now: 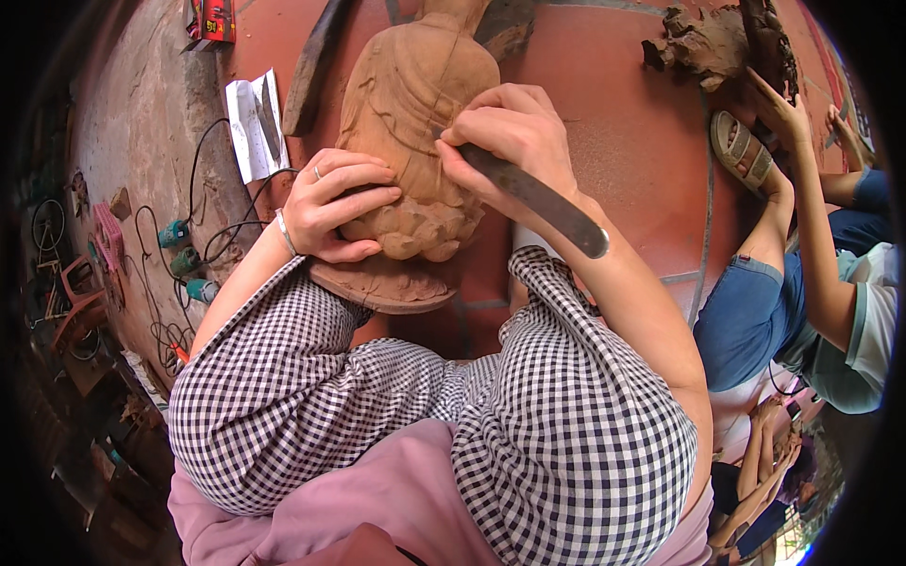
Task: The person carves a wooden sculpture using a chisel, focusing on detailing the surface. They hold the sculpture with one hand and use the chisel with the other to shape and refine the wood.
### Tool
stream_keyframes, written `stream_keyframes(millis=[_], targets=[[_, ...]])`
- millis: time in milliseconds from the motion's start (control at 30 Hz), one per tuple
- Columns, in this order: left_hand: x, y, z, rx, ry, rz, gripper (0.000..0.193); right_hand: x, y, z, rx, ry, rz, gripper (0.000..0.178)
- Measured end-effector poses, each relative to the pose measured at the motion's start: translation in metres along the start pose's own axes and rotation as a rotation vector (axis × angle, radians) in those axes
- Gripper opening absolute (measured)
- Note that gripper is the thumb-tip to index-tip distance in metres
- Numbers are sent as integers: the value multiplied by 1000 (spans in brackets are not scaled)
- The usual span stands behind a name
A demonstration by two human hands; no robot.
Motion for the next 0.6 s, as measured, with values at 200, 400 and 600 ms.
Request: stream_keyframes(millis=[200,400,600], targets=[[-1,-1,-3,-1,-3,7,51,-5,7,1,52,38,-30,10],[1,-1,-4,-6,-5,9,52,-1,0,-5,70,45,-3,10],[2,0,-3,-2,-5,7,52,-3,2,0,76,26,50,10]])
Point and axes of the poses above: each hand's wrist, its own z-axis towards the middle knuckle, its own x-axis out of the palm, y = z × x, the point moved 1 cm from there along z, towards the middle knuckle, and after that the axes turned 5 degrees about -y, right-handed, at the moved point
